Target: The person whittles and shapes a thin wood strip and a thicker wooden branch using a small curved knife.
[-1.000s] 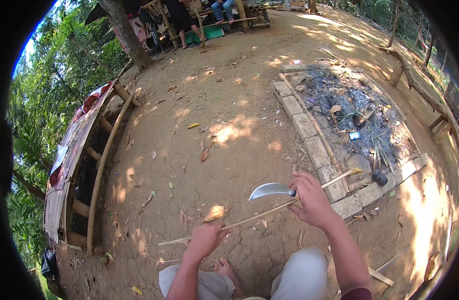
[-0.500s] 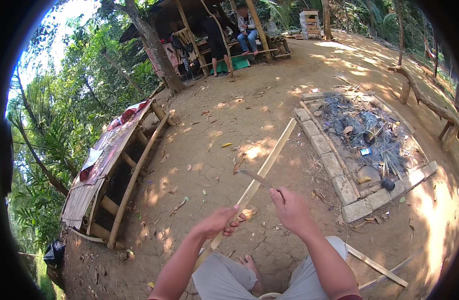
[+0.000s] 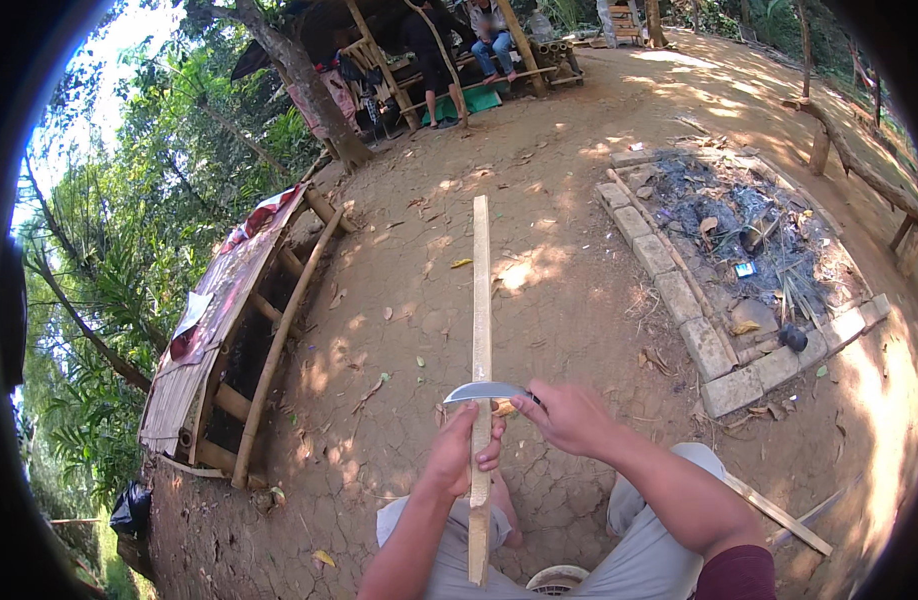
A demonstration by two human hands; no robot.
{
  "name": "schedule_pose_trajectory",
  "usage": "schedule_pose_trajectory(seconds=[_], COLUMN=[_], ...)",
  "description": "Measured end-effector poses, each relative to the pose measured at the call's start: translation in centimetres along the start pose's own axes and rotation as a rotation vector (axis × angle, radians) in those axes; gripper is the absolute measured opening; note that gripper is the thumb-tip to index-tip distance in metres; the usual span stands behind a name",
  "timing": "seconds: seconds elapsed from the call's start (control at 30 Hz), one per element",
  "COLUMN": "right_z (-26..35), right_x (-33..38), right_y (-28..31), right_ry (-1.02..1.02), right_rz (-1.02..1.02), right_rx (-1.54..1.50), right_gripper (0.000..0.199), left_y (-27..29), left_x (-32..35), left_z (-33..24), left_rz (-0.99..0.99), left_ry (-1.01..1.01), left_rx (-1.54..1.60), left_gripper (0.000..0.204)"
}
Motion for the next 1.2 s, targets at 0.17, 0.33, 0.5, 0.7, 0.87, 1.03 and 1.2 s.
schedule_pose_trajectory(seconds=[0.17, 0.33, 0.5, 0.7, 0.87, 1.03, 1.2], right_z=[-0.5, -1.2, -2.1, -2.3, -1.8, -2.4, -3.7], right_x=[1.4, 0.3, -0.6, -1.5, -1.8, -2.4, -4.0], right_y=[-3.7, -5.3, -5.6, -6.6, -7.0, -7.4, -6.9], right_ry=[-0.005, -0.037, -0.027, -0.032, 0.006, 0.003, -0.166], right_rz=[0.031, 0.088, 0.1, 0.012, -0.017, -0.116, -0.135], right_rx=[-0.017, -0.059, 0.053, 0.125, 0.19, 0.221, 0.257], right_gripper=[0.039, 0.041, 0.045, 0.047, 0.048, 0.044, 0.045], left_y=[1.2, 1.2, 1.2, 1.2, 1.8, 2.1, 1.2], left_x=[-1.9, -2.4, -2.1, -1.1, -0.3, 0.5, 1.5], left_z=[2.9, 3.7, 3.9, 3.3, 3.1, 3.2, 3.6], left_rz=[-0.155, -0.16, -0.216, -0.244, -0.222, -0.194, -0.167], left_ry=[-0.018, 0.074, 0.05, 0.055, 0.015, 0.055, 0.093], left_rx=[0.029, 0.062, 0.011, -0.013, -0.074, -0.031, -0.043], left_gripper=[0.023, 0.019, 0.021, 0.027, 0.03, 0.034, 0.033])
Point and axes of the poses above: each hand's wrist, its own x-axis away from the middle knuckle, its own y-axis out of the back of the hand, z = x × y, the point moved 3 cm from there along -x, towards the middle knuckle, and after that the axes turned 10 degrees about x, right-handed, at the moved point
